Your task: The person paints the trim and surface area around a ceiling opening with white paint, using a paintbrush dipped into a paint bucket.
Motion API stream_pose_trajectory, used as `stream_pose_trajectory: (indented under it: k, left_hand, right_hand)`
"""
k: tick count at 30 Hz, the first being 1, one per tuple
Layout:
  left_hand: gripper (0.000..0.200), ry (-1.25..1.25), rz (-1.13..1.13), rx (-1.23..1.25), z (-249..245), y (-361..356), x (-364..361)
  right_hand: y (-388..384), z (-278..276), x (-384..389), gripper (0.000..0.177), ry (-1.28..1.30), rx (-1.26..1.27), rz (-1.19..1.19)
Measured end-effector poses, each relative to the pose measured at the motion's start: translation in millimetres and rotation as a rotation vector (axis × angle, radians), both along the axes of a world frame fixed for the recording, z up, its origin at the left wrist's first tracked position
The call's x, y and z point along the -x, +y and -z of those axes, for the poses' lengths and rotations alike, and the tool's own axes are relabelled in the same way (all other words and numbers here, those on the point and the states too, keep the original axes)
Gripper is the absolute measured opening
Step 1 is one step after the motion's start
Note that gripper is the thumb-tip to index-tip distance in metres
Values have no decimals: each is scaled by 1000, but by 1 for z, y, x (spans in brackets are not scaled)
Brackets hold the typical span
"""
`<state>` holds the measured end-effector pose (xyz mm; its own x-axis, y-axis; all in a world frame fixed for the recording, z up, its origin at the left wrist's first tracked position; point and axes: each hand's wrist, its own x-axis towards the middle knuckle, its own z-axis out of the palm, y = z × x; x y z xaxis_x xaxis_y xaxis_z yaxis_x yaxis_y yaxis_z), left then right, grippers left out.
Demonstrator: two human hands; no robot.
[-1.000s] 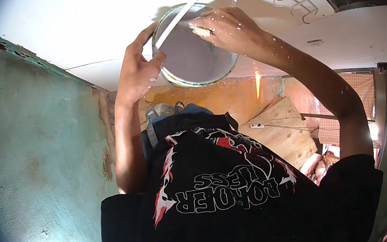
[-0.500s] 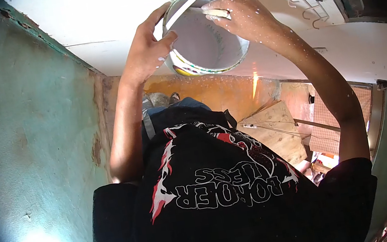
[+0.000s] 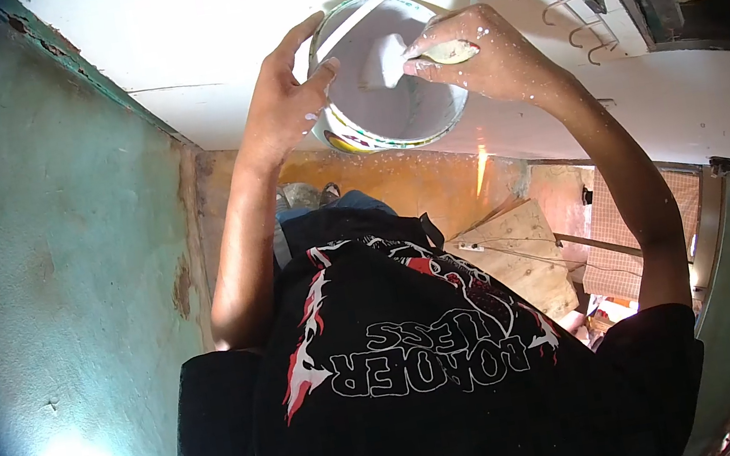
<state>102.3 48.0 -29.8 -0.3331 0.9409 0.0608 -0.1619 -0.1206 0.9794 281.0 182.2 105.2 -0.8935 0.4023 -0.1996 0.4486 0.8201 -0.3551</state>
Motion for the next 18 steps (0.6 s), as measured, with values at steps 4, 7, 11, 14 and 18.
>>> stream_pose_trajectory:
  k: [4,7,11,14,18]
  left_hand:
    - [54,-43,18,-20,2,-1,0]
    - [54,4,18,-12,1,-1,2]
    - [53,38,17,41,2,-2,4]
    - [53,67,26,1,3,-3,5]
    - [56,174,-26,-62,6,0,2]
  right_hand:
    - [9,15,2,26,45,-268,-278]
    - [14,19,11,30,-156,-450,-331]
    - [18,28,10,31,-69,-535,-338]
    - [15,29,3,33,-53,-500,-251]
    - [15,35,1,36,-87,-542,-219]
